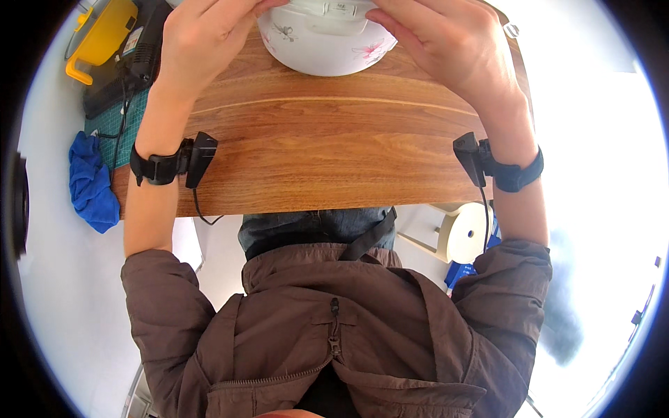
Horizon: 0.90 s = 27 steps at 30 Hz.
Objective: The person disassembles two white rice cookers on a wooden table. They use a screwdriver to remove a small cap from the lid of the first cooker, then open the lid to reveal the inner pot. They repeat the process with a second cooker, removing the cap and opening the lid.
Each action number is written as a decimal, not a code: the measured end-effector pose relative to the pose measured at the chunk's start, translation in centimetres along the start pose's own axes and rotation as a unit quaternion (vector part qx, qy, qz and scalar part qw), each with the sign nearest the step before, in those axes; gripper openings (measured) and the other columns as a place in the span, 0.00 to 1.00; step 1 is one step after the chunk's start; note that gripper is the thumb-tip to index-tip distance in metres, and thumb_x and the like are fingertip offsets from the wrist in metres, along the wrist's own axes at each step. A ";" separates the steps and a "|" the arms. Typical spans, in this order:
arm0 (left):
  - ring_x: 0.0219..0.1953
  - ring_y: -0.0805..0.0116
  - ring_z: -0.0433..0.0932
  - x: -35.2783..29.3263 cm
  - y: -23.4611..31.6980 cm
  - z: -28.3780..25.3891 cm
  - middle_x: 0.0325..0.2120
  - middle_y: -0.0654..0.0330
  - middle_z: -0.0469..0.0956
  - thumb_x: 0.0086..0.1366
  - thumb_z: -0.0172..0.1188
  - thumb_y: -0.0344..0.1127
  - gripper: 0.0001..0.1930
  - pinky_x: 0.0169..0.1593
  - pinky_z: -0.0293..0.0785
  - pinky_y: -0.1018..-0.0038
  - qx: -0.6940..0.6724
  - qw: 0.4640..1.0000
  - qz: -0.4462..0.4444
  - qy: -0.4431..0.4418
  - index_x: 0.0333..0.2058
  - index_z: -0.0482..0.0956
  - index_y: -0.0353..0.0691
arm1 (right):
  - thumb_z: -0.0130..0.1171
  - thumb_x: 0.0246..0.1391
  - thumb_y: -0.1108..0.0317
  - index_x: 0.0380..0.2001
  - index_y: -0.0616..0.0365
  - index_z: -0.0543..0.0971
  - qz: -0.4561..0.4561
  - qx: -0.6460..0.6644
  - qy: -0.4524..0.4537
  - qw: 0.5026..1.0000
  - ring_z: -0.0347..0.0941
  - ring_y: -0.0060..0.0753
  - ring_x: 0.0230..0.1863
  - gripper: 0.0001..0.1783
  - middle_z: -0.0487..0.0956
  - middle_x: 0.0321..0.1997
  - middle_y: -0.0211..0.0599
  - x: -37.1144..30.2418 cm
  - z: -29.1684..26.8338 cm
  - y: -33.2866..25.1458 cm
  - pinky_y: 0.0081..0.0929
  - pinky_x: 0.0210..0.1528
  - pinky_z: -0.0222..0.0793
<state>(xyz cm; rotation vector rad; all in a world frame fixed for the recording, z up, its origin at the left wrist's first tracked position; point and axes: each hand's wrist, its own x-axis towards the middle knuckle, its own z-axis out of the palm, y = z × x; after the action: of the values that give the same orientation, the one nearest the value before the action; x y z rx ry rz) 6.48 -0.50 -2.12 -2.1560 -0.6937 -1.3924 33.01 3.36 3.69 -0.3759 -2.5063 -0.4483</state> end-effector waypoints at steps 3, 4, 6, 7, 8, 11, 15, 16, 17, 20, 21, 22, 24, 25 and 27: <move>0.40 0.53 0.84 0.3 0.0 -0.2 0.41 0.52 0.83 0.55 0.70 0.24 0.13 0.42 0.82 0.66 0.009 1.000 0.021 -0.009 0.40 0.83 0.33 | 0.73 0.45 0.75 0.42 0.61 0.86 -0.034 -0.002 0.020 0.999 0.83 0.43 0.36 0.18 0.85 0.40 0.40 0.2 0.1 0.3 0.34 0.39 0.80; 0.40 0.53 0.84 0.3 0.1 -0.3 0.41 0.52 0.83 0.55 0.70 0.24 0.13 0.42 0.82 0.66 0.013 1.000 0.022 -0.013 0.40 0.83 0.33 | 0.73 0.45 0.75 0.42 0.62 0.86 -0.027 0.003 0.019 0.999 0.83 0.43 0.36 0.17 0.85 0.40 0.40 0.3 0.1 0.2 0.34 0.39 0.80; 0.40 0.53 0.84 0.3 0.3 -0.3 0.41 0.52 0.83 0.55 0.70 0.25 0.13 0.41 0.82 0.66 0.031 0.999 0.020 -0.020 0.40 0.83 0.33 | 0.73 0.46 0.76 0.42 0.62 0.86 -0.012 0.013 0.019 1.000 0.83 0.43 0.36 0.16 0.86 0.39 0.40 0.3 0.0 0.1 0.34 0.39 0.80; 0.40 0.53 0.84 0.4 0.5 -0.3 0.41 0.52 0.83 0.55 0.70 0.25 0.13 0.41 0.82 0.66 0.037 0.999 0.017 -0.024 0.40 0.83 0.33 | 0.72 0.46 0.76 0.42 0.62 0.86 0.005 0.021 0.008 1.000 0.83 0.43 0.37 0.16 0.86 0.39 0.41 0.4 -0.1 0.1 0.34 0.39 0.80; 0.40 0.53 0.84 0.5 0.6 -0.4 0.40 0.52 0.83 0.55 0.70 0.25 0.12 0.41 0.82 0.66 0.039 0.999 0.010 -0.029 0.40 0.83 0.33 | 0.72 0.47 0.76 0.42 0.63 0.86 0.021 0.030 -0.004 0.999 0.83 0.44 0.37 0.15 0.86 0.39 0.41 0.5 -0.2 0.0 0.34 0.40 0.80; 0.40 0.54 0.83 0.3 0.7 -0.1 0.41 0.53 0.82 0.54 0.71 0.25 0.13 0.41 0.82 0.66 0.042 0.999 -0.009 -0.016 0.40 0.84 0.35 | 0.71 0.49 0.77 0.42 0.64 0.86 0.092 0.078 -0.008 0.993 0.83 0.45 0.37 0.14 0.86 0.39 0.43 0.5 -0.3 -0.8 0.34 0.40 0.80; 0.41 0.54 0.82 -0.1 1.6 0.5 0.42 0.53 0.80 0.53 0.72 0.26 0.14 0.41 0.80 0.65 0.053 0.998 -0.015 0.005 0.41 0.84 0.37 | 0.71 0.52 0.76 0.42 0.64 0.86 0.165 0.049 0.056 0.984 0.83 0.46 0.37 0.13 0.86 0.40 0.45 -0.3 1.9 -1.7 0.34 0.41 0.79; 0.41 0.53 0.81 -0.2 1.9 0.7 0.42 0.53 0.80 0.53 0.72 0.27 0.15 0.42 0.80 0.64 0.051 0.998 -0.019 0.011 0.41 0.84 0.37 | 0.71 0.51 0.75 0.42 0.64 0.86 0.168 0.054 0.059 0.982 0.83 0.46 0.37 0.13 0.86 0.39 0.45 -0.2 1.9 -1.7 0.34 0.40 0.79; 0.41 0.52 0.81 -0.3 2.1 1.0 0.42 0.53 0.80 0.53 0.72 0.27 0.15 0.42 0.79 0.64 0.045 0.998 -0.028 0.018 0.41 0.84 0.38 | 0.71 0.51 0.75 0.42 0.64 0.86 0.171 0.061 0.063 0.981 0.83 0.46 0.37 0.13 0.86 0.39 0.45 -0.1 2.0 -1.8 0.34 0.40 0.78; 0.42 0.50 0.80 -0.4 2.9 1.2 0.42 0.52 0.80 0.53 0.73 0.29 0.16 0.44 0.78 0.61 0.061 0.996 -0.056 0.012 0.42 0.84 0.38 | 0.72 0.50 0.75 0.41 0.65 0.86 0.217 0.086 0.020 0.972 0.83 0.44 0.37 0.13 0.85 0.39 0.46 0.1 1.1 -2.2 0.34 0.39 0.78; 0.42 0.49 0.80 -0.3 2.8 1.2 0.42 0.52 0.80 0.53 0.73 0.29 0.16 0.45 0.78 0.60 0.058 0.996 -0.065 0.011 0.42 0.84 0.38 | 0.73 0.49 0.75 0.41 0.65 0.86 0.239 0.094 -0.002 0.966 0.83 0.44 0.38 0.14 0.85 0.39 0.46 0.1 1.0 -2.2 0.33 0.39 0.78; 0.43 0.49 0.80 -0.3 2.7 1.3 0.42 0.52 0.80 0.53 0.73 0.29 0.16 0.45 0.77 0.60 0.055 0.996 -0.073 0.011 0.42 0.84 0.38 | 0.72 0.51 0.72 0.40 0.60 0.87 0.220 0.086 0.006 0.972 0.82 0.39 0.35 0.12 0.86 0.38 0.41 -0.1 1.2 -1.9 0.30 0.37 0.78; 0.43 0.48 0.80 -0.2 2.2 1.6 0.42 0.51 0.80 0.54 0.72 0.29 0.16 0.46 0.77 0.59 0.030 0.995 -0.089 0.018 0.42 0.84 0.37 | 0.71 0.54 0.67 0.39 0.51 0.88 0.184 0.067 0.024 0.980 0.82 0.30 0.31 0.08 0.87 0.35 0.30 -0.6 1.5 -1.4 0.23 0.35 0.78; 0.43 0.47 0.80 -0.2 2.0 1.6 0.42 0.51 0.80 0.54 0.72 0.29 0.15 0.47 0.77 0.59 0.023 0.995 -0.097 0.018 0.42 0.84 0.36 | 0.72 0.54 0.66 0.39 0.51 0.89 0.179 0.057 0.025 0.982 0.82 0.29 0.31 0.09 0.87 0.34 0.30 -0.6 1.5 -1.3 0.22 0.34 0.78; 0.43 0.47 0.80 -0.5 1.5 1.8 0.41 0.50 0.80 0.55 0.71 0.29 0.15 0.48 0.77 0.59 0.024 0.994 -0.107 0.011 0.42 0.84 0.36 | 0.73 0.54 0.64 0.39 0.51 0.89 0.170 0.037 0.024 0.985 0.82 0.27 0.30 0.10 0.88 0.33 0.31 -0.4 1.4 -1.5 0.19 0.32 0.76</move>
<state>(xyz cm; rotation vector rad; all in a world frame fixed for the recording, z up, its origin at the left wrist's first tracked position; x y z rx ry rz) 8.46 -0.54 -3.41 -2.0741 -0.9647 -1.4870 32.17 2.52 1.98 -0.7373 -2.3419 -0.2238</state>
